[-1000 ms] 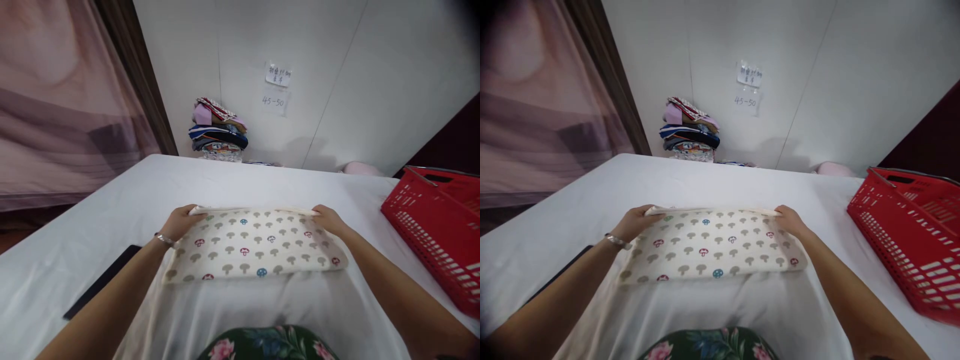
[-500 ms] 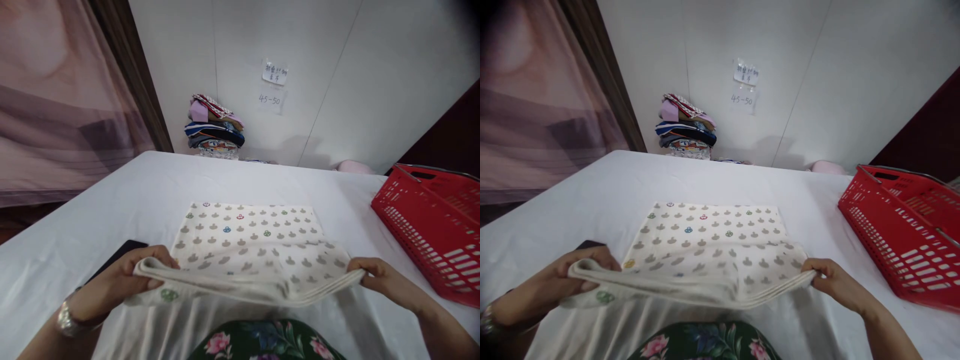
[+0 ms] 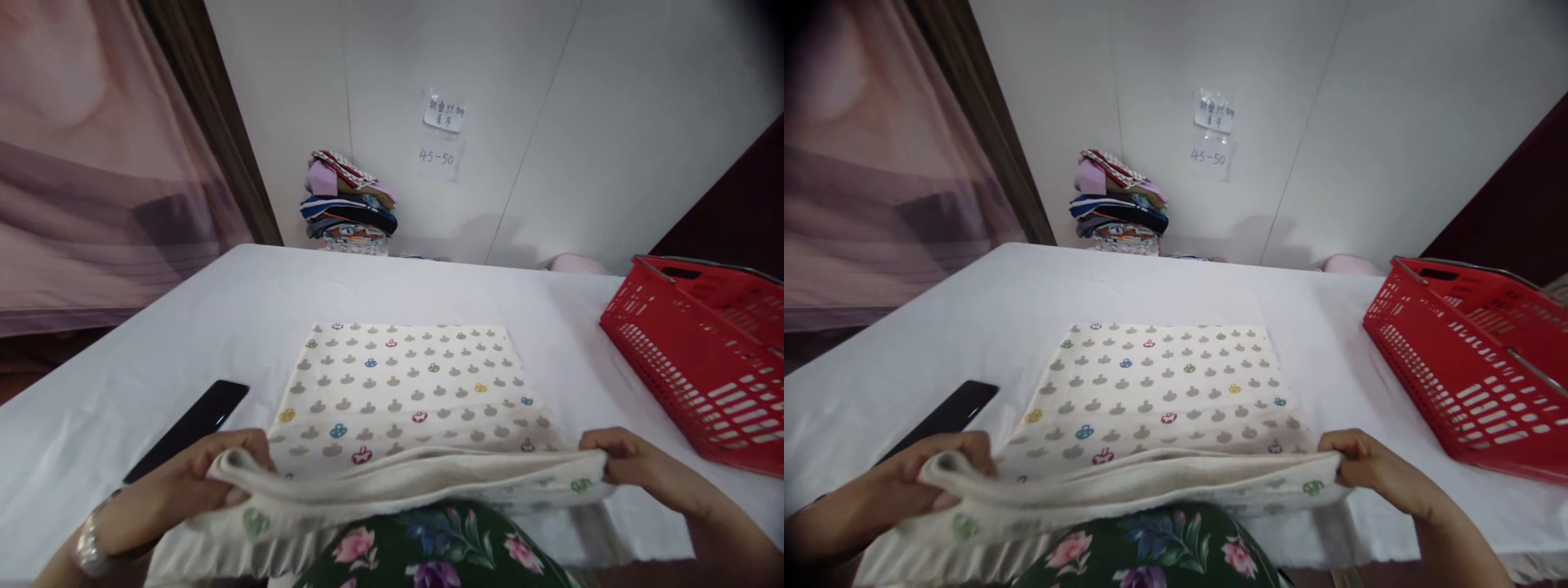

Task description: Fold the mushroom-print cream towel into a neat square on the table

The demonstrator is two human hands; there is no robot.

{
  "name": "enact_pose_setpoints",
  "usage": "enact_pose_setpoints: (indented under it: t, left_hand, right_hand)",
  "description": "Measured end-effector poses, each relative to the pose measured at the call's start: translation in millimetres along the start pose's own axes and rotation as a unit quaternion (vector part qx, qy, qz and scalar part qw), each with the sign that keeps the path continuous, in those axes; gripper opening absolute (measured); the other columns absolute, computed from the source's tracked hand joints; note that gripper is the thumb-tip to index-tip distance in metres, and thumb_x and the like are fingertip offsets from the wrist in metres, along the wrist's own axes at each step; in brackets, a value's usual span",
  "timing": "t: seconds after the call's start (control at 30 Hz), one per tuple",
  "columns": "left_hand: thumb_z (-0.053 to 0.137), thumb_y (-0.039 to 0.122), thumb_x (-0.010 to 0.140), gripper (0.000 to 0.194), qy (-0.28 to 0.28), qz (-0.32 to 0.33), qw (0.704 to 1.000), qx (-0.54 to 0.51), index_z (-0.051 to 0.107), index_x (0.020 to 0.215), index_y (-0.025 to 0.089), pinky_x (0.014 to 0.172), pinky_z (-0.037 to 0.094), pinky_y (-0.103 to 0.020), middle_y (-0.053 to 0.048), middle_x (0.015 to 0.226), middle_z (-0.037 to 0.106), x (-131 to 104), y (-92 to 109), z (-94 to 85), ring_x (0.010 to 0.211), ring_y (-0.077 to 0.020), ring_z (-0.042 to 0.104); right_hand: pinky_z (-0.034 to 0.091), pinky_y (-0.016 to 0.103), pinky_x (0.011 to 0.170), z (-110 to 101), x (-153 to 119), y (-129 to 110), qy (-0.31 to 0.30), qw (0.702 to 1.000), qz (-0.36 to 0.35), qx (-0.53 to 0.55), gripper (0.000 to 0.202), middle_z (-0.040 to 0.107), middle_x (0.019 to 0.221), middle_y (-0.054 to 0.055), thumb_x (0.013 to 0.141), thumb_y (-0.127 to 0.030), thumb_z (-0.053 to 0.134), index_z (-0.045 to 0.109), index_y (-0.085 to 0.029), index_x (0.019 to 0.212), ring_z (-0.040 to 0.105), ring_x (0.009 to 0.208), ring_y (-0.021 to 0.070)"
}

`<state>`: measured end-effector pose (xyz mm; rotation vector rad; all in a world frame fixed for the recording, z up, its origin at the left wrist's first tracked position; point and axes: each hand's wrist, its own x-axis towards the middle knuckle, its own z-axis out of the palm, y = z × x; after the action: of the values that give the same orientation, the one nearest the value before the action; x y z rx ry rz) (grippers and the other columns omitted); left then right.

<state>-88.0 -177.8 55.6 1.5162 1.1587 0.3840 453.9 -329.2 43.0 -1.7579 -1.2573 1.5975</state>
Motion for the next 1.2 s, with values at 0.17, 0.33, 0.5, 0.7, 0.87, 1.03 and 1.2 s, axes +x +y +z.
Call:
enact_pose_setpoints:
  t: [0.17,0.33,0.5,0.7,0.87,1.03,1.2]
  left_hand:
    - [0.069,0.044,0.061,0.032,0.072,-0.019,0.997,0.029,0.065,0.081,0.020,0.060,0.045,-0.023,0.000,0.071,0.063,48,5,4.3,0.066,-0.0165,0.058]
    - [0.067,0.040,0.060,0.056,0.204,-0.039,0.975,0.076,0.060,0.112,0.019,0.052,0.043,-0.024,0.003,0.061,0.060,113,-5,2.0,0.055,-0.0161,0.056]
    - [0.067,0.028,0.062,0.036,0.314,-0.028,0.939,0.140,0.067,0.096,0.016,0.082,0.045,-0.026,-0.010,0.122,0.057,172,-17,-8.0,0.104,-0.0241,0.058]
    - [0.069,0.022,0.060,0.026,0.313,-0.066,0.929,0.186,0.070,0.085,0.018,0.097,0.036,-0.030,-0.009,0.135,0.047,208,-25,-12.6,0.119,-0.0284,0.047]
    - [0.067,0.028,0.062,0.027,0.281,-0.076,0.943,0.159,0.070,0.086,0.016,0.074,0.048,-0.029,-0.008,0.091,0.070,210,-17,-18.4,0.092,-0.0265,0.063]
    - [0.073,0.031,0.051,0.031,0.265,-0.087,0.960,0.038,0.069,0.077,0.015,0.055,0.048,-0.026,-0.005,0.066,0.068,202,-11,-24.6,0.067,-0.0230,0.065]
    - [0.078,0.032,0.044,0.048,0.236,-0.095,0.962,-0.104,0.068,0.087,0.013,0.055,0.051,-0.029,-0.006,0.067,0.069,198,-9,-24.3,0.062,-0.0226,0.065]
  right_hand:
    - [0.040,0.024,0.057,5,47,-9,0.103,0.994,-0.030,-0.012,0.015,0.060,0.066,-0.001,0.060,-0.024,0.056,0.062,-0.019,0.072,0.053,0.063,0.0145]
    - [0.048,0.028,0.072,-8,117,-24,0.220,0.971,-0.094,-0.017,0.015,0.058,0.120,0.007,0.059,-0.026,0.056,0.064,-0.017,0.069,0.060,0.093,0.0237]
    - [0.047,0.029,0.066,-28,178,-26,0.319,0.939,-0.051,-0.117,0.024,0.068,0.093,0.007,0.057,-0.023,0.053,0.066,-0.017,0.076,0.062,0.086,0.0245]
    - [0.042,0.026,0.054,-35,209,-32,0.321,0.927,-0.018,-0.192,0.020,0.067,0.073,0.005,0.054,-0.022,0.053,0.065,-0.017,0.069,0.059,0.065,0.0197]
    - [0.039,0.024,0.056,-37,211,-39,0.320,0.921,-0.027,-0.220,0.010,0.066,0.076,0.004,0.053,-0.020,0.053,0.062,-0.019,0.058,0.058,0.071,0.0187]
    - [0.036,0.024,0.052,-35,209,-37,0.309,0.926,-0.015,-0.219,0.014,0.060,0.055,0.001,0.054,-0.017,0.051,0.064,-0.017,0.061,0.055,0.057,0.0163]
    - [0.039,0.022,0.054,-35,213,-36,0.319,0.927,-0.035,-0.195,0.017,0.065,0.074,0.003,0.055,-0.018,0.051,0.064,-0.017,0.066,0.058,0.069,0.0170]
